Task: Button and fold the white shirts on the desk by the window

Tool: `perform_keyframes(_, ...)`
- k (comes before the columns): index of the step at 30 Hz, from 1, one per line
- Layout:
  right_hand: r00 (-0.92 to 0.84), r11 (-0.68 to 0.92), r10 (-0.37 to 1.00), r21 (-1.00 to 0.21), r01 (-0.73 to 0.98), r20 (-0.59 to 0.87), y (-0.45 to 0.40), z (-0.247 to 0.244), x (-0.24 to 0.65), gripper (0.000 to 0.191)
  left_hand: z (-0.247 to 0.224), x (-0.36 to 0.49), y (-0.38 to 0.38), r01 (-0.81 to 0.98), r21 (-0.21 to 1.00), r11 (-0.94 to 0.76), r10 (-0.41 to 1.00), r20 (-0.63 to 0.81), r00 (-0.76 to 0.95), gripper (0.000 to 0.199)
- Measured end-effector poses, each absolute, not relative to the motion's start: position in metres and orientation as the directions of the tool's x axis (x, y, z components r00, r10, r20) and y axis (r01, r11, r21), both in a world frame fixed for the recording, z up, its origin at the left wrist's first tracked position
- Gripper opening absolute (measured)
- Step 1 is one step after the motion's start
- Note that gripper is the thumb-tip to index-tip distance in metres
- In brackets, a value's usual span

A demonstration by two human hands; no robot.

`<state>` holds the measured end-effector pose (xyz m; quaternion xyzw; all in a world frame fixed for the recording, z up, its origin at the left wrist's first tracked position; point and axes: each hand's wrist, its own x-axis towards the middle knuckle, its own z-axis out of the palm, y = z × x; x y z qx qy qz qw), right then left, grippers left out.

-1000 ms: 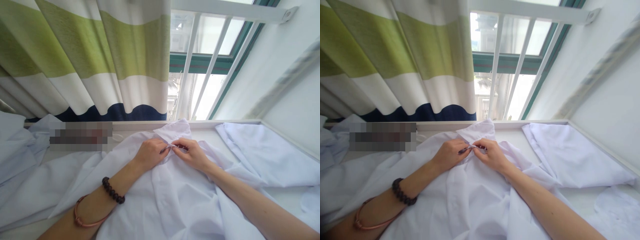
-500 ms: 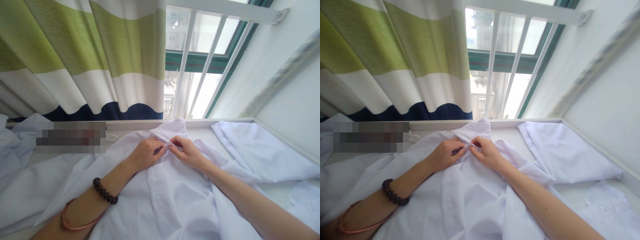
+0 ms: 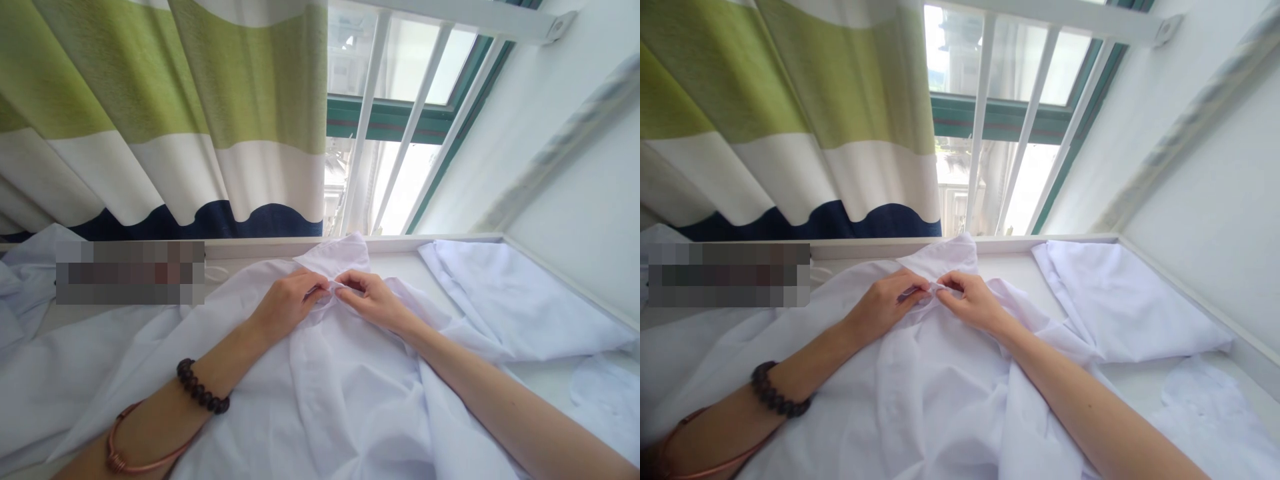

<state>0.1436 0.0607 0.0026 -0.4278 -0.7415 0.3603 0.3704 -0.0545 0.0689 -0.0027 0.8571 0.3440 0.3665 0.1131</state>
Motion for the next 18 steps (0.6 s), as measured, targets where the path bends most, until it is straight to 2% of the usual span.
perform_keyframes(6, -0.379, 0.409, 0.886, -0.835, 0.368, 0.266, 0.0621, 0.0021, 0.1438, 0.011, -0.0034, -0.0545, 0.0704, 0.515, 0.425, -0.744, 0.664, 0.554, 0.502, 0.010)
perform_keyframes(11, -0.385, 0.452, 0.875, -0.780, 0.433, 0.294, 0.0636, 0.0002, 0.1437, 0.008, -0.0028, -0.0537, 0.0692, 0.534, 0.432, -0.727, 0.682, 0.538, 0.495, 0.009)
perform_keyframes(18, -0.376, 0.433, 0.883, -0.794, 0.426, 0.280, 0.0631, -0.0002, 0.1435, 0.007, 0.0012, -0.0533, 0.0674, 0.568, 0.276, -0.775, 0.583, 0.659, 0.475, 0.012)
